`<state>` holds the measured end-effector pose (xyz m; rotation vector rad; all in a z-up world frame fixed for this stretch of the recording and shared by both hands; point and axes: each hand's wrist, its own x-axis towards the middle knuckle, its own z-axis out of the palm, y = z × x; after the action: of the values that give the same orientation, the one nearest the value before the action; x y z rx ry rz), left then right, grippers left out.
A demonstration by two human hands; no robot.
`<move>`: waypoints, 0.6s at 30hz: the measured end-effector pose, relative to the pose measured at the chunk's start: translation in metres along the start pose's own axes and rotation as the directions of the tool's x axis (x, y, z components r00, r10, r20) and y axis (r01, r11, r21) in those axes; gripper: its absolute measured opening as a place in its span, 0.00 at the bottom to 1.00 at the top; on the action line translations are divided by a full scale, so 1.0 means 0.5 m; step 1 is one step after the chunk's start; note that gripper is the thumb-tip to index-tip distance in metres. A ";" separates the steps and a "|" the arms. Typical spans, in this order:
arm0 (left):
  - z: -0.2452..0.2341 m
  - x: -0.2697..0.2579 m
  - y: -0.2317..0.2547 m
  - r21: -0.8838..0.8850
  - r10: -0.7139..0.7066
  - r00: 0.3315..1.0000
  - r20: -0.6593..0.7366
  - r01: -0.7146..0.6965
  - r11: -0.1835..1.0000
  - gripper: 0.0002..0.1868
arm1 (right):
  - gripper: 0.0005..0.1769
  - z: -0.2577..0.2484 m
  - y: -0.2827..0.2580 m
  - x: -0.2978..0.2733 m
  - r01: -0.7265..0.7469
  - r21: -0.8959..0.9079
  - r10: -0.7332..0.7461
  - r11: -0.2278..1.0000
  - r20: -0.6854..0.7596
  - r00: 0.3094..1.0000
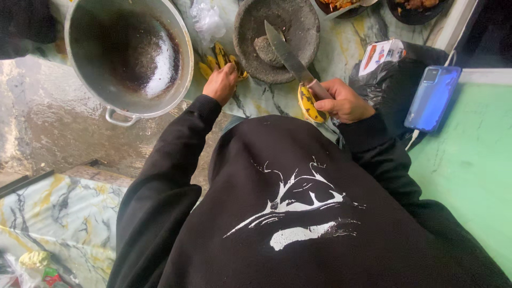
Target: The person peels a ripe banana using a knife and their fingers, then slices it into small pieces on a metal tray. The person handles the banana and knife throughout, placing the sliced pieces onto the tray.
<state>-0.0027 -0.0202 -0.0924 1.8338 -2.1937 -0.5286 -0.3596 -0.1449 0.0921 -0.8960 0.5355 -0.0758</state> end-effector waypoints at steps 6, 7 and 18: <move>0.005 -0.017 -0.014 0.027 0.125 0.986 -0.110 -0.123 0.992 0.14 | 0.24 -0.001 0.000 0.004 -0.004 0.030 0.003 1.000 0.024 1.000; 0.007 -0.017 -0.015 0.044 0.151 0.978 -0.145 -0.146 0.988 0.13 | 0.24 -0.001 -0.001 0.005 -0.003 0.031 0.003 1.000 0.022 1.000; -0.108 0.018 0.096 -0.302 -0.147 0.901 -0.408 0.019 0.953 0.07 | 0.23 0.006 -0.006 -0.007 -0.007 -0.010 0.007 1.000 0.001 1.000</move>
<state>-0.0257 -0.0288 -0.0241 1.6965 -1.6580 -0.3929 -0.3608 -0.1434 0.0973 -0.9038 0.5383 -0.0657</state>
